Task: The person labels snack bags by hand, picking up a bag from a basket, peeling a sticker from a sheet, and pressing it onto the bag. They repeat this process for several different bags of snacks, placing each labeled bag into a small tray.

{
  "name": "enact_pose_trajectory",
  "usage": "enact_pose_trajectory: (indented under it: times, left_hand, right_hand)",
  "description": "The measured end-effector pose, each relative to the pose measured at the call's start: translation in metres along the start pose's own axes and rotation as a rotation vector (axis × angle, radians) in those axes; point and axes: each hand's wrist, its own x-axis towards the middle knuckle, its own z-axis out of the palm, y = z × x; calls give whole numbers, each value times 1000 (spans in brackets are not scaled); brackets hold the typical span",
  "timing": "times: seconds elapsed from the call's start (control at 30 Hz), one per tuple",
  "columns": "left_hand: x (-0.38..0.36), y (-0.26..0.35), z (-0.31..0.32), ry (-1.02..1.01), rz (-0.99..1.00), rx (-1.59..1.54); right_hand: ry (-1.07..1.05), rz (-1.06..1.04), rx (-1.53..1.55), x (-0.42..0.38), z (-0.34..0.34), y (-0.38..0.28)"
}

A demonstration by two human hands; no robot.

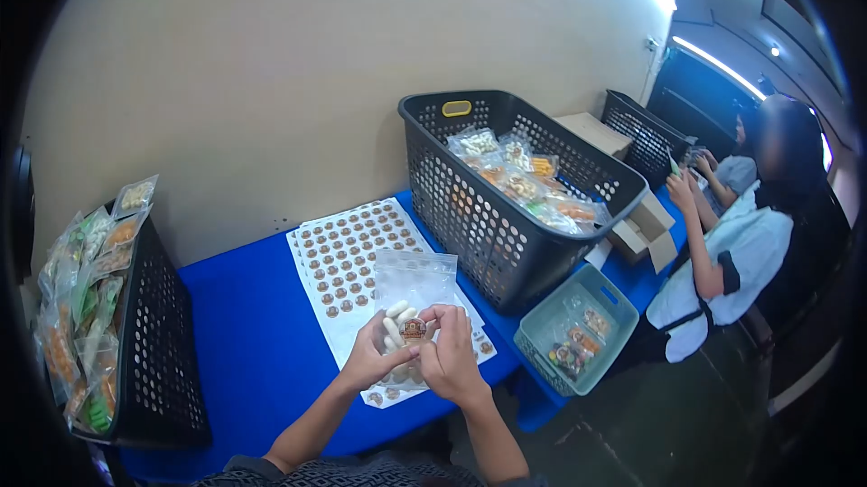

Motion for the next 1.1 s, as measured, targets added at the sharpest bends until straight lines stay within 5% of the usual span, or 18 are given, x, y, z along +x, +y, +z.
enact_pose_trajectory:
  times: [0.2, 0.33, 0.6, 0.73, 0.8, 0.87, 0.93, 1.0, 1.07, 1.1]
  left_hand:
    - [-11, 6, 20, -137, -21, 1]
    - [-16, 1, 46, -166, -59, -113]
    - [-33, -23, 109, -288, 65, 148]
    - [-46, -16, 157, -364, 65, 43]
    - [-51, -12, 180, -435, 114, 52]
    - [-57, -4, 194, -532, 0, 74]
    - [-63, 3, 212, -606, -74, 266]
    - [-67, 5, 227, -594, -64, 284]
    - [-72, -9, 242, -547, 366, 406]
    - [-75, -13, 253, -513, 412, 430]
  right_hand:
    - [152, 78, 48, -34, -12, -11]
    - [243, 94, -138, -55, -29, -19]
    - [314, 222, -240, -101, -83, -22]
    - [519, 180, -517, -132, -127, -26]
    - [698, 383, -176, -151, -137, -18]
    - [686, 330, 383, -163, -144, -9]
    - [466, 501, 660, -186, -163, 1]
    - [431, 438, 586, -198, -178, 0]
    - [406, 377, 510, -212, -193, 0]
    - [414, 448, 505, -222, -200, 1]
